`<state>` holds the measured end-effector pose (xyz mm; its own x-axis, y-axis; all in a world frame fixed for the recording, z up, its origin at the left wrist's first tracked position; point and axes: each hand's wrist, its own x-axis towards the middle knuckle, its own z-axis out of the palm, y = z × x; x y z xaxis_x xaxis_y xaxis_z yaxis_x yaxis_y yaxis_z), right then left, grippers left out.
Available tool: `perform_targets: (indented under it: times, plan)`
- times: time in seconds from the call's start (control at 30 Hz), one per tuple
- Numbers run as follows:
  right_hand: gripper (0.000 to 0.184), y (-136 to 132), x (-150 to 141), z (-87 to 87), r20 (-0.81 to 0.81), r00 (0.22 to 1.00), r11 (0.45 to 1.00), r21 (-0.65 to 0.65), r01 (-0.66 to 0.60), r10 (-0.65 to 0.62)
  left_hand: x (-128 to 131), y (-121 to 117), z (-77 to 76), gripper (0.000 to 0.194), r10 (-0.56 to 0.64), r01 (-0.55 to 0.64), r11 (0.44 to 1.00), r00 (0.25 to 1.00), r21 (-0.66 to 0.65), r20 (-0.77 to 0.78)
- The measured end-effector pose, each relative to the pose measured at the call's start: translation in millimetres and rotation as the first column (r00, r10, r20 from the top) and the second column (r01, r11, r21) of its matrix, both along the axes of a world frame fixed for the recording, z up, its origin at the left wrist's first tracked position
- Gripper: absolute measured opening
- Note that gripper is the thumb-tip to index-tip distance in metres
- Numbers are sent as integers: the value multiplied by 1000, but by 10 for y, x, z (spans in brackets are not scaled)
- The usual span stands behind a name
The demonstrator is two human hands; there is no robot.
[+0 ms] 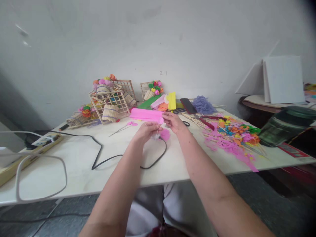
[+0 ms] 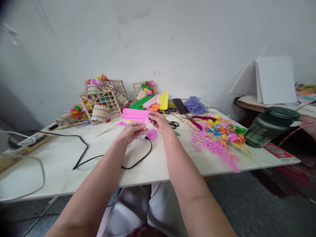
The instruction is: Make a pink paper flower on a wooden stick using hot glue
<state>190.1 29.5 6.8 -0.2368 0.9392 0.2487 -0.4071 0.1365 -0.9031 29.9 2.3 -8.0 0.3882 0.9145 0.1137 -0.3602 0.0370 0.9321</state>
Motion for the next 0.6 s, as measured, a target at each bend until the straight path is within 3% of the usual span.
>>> perform_targets:
  times: [0.1,0.3,0.6]
  plan:
    - [28,21,14,-3,-18,999,999,10,39,-39,1,-6,-3,17,-32,31,999,999,-18,-14]
    - [25,3,-36,7,46,999,999,41,23,-25,24,23,-2,15,57,-59,998,994,23,90]
    - [24,-25,-60,9,69,998,998,70,3,-7,46,22,-6,17,92,-96,995,987,23,133]
